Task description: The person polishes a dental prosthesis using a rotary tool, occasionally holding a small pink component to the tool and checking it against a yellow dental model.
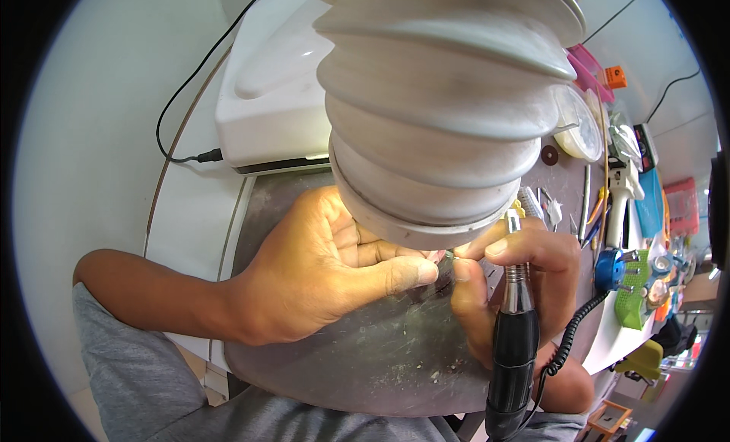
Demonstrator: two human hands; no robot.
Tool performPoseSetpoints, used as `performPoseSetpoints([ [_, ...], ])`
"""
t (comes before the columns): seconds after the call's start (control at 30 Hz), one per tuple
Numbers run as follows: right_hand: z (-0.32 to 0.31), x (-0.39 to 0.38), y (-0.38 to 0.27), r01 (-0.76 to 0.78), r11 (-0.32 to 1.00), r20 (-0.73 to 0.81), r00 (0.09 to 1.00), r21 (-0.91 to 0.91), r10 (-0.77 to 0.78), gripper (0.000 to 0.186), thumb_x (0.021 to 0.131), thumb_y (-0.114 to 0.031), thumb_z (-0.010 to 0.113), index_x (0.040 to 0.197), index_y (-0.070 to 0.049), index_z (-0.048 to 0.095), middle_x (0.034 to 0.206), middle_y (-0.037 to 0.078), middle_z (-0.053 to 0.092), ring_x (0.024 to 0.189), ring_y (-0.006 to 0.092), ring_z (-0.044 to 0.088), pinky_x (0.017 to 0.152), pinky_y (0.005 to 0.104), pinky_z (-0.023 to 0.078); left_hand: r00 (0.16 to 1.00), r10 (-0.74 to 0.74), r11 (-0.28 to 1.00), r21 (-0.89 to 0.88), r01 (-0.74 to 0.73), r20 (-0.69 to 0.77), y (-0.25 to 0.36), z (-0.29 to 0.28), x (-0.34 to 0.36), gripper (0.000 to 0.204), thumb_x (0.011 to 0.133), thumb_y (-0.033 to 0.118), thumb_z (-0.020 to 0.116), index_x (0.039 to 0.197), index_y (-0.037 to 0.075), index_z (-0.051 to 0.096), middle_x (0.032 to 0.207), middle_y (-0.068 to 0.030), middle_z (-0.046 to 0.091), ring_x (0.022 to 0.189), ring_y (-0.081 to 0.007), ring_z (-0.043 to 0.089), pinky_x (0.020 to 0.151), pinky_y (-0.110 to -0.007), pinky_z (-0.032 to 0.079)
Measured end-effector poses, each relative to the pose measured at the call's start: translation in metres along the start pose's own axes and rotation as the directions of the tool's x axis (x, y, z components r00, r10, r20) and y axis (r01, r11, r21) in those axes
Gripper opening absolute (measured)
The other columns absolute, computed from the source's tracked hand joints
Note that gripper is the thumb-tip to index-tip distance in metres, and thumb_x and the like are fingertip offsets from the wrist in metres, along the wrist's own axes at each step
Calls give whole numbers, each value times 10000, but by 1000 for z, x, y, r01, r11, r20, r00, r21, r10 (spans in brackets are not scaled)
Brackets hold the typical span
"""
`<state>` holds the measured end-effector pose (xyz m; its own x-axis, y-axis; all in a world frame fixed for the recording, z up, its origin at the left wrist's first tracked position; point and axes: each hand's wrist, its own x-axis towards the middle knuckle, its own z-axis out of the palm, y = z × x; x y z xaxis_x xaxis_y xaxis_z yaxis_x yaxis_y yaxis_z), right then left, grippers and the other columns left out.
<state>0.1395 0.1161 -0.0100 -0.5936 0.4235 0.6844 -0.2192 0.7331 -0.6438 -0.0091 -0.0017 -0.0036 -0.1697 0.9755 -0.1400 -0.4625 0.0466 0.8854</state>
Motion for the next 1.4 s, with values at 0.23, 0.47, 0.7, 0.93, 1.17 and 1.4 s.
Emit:
performPoseSetpoints([
  [0.23, -11, -11, -11, -135, 983, 162, 975, -126, 155, 360, 571, 114, 670, 883, -41, 579, 685, 56, 608, 573, 162, 597, 557, 260, 485, 992, -115, 993, -35, 113, -46, 9, 0, 0, 371, 847, 10, 641, 1182, -56, 495, 1165, -127, 596, 1109, -182, 573, 977, -296, 464],
  [0.47, -10, -10, -5, -118, 974, 257, 952, -194, 167, 293, 601, 86, 708, 844, -35, 597, 699, 83, 593, 608, 196, 606, 560, 293, 486, 991, -125, 990, -73, 120, -58, 8, -3, 1, 360, 850, 21, 639, 1176, -44, 502, 1164, -114, 599, 1095, -163, 572, 961, -280, 466],
  [0.7, -15, -4, -19, -228, 957, 255, 929, -182, 270, 321, 645, -27, 798, 918, -48, 629, 781, 71, 569, 663, 185, 567, 580, 281, 456, 992, -113, 992, -64, 110, -46, 12, -2, 0, 389, 849, 37, 646, 1199, -32, 490, 1172, -107, 595, 1111, -161, 560, 958, -287, 457],
  [0.93, -38, 12, -27, -14, 996, 298, 954, -92, 41, 373, 711, 3, 739, 1045, -32, 577, 886, 103, 565, 856, 243, 600, 751, 346, 494, 993, -118, 981, -153, 115, -11, 13, 2, 6, 372, 826, 20, 682, 1167, -8, 538, 1083, -93, 602, 967, -139, 601, 868, -275, 504],
  [1.17, -15, 3, -2, -39, 994, 227, 974, 101, 15, 389, 705, -7, 750, 998, -26, 494, 876, 125, 604, 867, 276, 645, 781, 377, 520, 987, -127, 956, -255, 148, 99, 5, -6, 4, 328, 875, 75, 639, 1166, -43, 544, 1093, -98, 633, 1025, -137, 597, 933, -266, 464],
  [1.4, -19, 4, -5, -25, 998, 242, 970, 57, 11, 377, 732, -17, 726, 984, -45, 448, 863, 111, 589, 864, 266, 624, 798, 379, 495, 979, -160, 941, -279, 190, 127, 7, -6, 6, 328, 887, 54, 615, 1186, -45, 524, 1107, -98, 613, 1025, -151, 593, 937, -278, 461],
])
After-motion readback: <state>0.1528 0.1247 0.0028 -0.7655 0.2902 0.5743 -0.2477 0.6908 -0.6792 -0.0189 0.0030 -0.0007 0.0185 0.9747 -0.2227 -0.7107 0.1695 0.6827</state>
